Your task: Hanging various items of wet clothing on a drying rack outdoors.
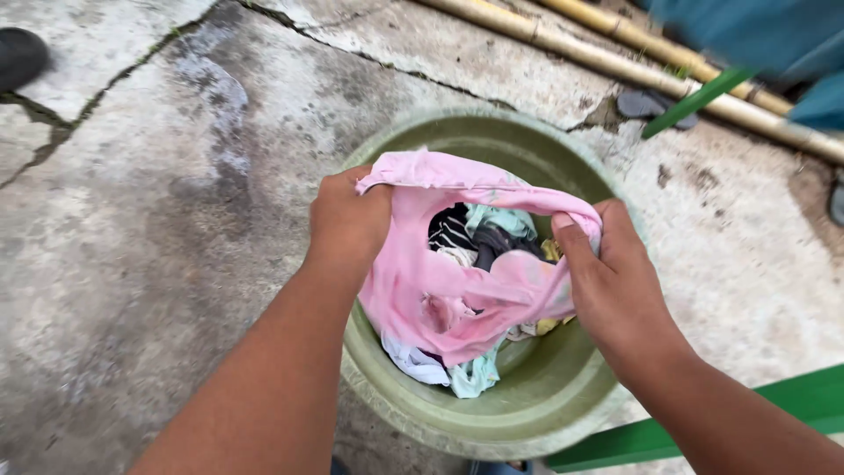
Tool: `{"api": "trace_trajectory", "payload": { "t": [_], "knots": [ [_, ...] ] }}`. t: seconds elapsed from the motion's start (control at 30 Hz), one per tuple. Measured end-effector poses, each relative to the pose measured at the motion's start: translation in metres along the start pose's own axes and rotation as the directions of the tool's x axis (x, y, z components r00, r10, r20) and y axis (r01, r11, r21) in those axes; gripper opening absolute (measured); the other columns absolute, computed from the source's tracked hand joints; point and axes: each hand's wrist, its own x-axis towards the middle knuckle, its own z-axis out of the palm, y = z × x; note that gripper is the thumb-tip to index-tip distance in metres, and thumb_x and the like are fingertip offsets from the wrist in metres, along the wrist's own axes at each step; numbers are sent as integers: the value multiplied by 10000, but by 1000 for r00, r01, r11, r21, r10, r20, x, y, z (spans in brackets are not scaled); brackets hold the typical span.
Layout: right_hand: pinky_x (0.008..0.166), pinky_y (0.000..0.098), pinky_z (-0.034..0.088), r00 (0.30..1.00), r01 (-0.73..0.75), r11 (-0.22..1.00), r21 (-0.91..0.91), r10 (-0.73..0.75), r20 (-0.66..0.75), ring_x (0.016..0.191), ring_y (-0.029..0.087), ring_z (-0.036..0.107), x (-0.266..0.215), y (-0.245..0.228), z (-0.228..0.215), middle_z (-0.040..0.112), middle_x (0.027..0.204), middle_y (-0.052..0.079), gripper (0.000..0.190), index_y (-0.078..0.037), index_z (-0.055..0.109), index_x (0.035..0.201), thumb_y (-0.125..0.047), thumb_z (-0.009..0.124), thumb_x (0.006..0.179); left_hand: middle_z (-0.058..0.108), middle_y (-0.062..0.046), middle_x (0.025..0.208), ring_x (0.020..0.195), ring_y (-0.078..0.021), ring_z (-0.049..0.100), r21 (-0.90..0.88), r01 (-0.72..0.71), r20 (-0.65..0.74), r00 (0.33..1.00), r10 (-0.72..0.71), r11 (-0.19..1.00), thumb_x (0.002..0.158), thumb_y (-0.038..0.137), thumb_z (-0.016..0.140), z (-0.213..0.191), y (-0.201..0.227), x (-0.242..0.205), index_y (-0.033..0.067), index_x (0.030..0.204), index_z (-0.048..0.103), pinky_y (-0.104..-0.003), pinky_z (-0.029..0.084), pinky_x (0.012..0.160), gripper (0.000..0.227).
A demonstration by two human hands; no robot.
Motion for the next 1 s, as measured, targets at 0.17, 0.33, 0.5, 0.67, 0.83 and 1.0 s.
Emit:
{"api": "trace_trajectory", "payload": {
  "t": [0.17, 0.33, 0.5, 0.67, 0.83, 1.0],
  "knots": [
    [614, 309, 365, 995, -93, 961, 260, 79, 64, 697, 101, 410, -7, -53, -40, 509, 774, 6, 327, -20, 629, 991, -343, 616, 1040, 781, -102, 884, 763, -183, 678, -307, -39, 112, 991, 76, 951, 837, 118, 610, -41, 49, -18, 75, 1023, 799, -355, 542, 699, 269],
    [681, 282, 490, 973, -229, 899, 372, 200, 116, 767, 116, 624, -32, -152, -65, 684, 889, 8, 242, -111, 636, 1090, -305, 565, 963, 776, -110, 871, 751, -206, 713, -278, 115, 142, 987, -77, 954, 852, 119, 663, -101, 120, -54, 24, 1016, 773, -342, 556, 701, 219],
    [709, 374, 574, 947, -283, 907, 313, 214, 239, 889, 153, 691, -59, -241, -68, 682, 1003, 7, 284, -150, 575, 1138, -381, 504, 990, 768, -115, 1020, 879, -219, 731, -80, -53, 229, 971, 70, 995, 743, 111, 749, -142, 160, -79, 49, 1114, 713, -348, 573, 795, 379],
    [657, 388, 596, 912, -218, 911, 349, 62, 406, 848, 178, 682, -69, -309, -64, 696, 968, 77, 299, -95, 600, 1114, -365, 518, 1018, 680, -74, 1181, 1021, -207, 670, -134, -209, 333, 911, 243, 969, 670, 80, 739, -171, 192, -97, 141, 1335, 563, -337, 544, 877, 690],
    [684, 331, 593, 954, -110, 821, 560, -71, 292, 776, 181, 701, -67, -365, -62, 719, 947, 92, 194, -51, 598, 1084, -217, 568, 987, 753, -138, 932, 811, -224, 691, -467, 105, 520, 836, 176, 878, 834, 172, 619, -201, 200, -83, -1, 1056, 752, -355, 541, 746, 311],
    [670, 302, 552, 965, 84, 844, 531, -202, 169, 755, 137, 654, -65, -401, -67, 714, 921, 57, 194, -42, 636, 1030, -228, 624, 973, 764, -108, 899, 766, -209, 707, -320, 32, 408, 906, 108, 947, 908, 280, 663, -283, 278, -122, 106, 1058, 723, -359, 548, 734, 238]
  ]
}}
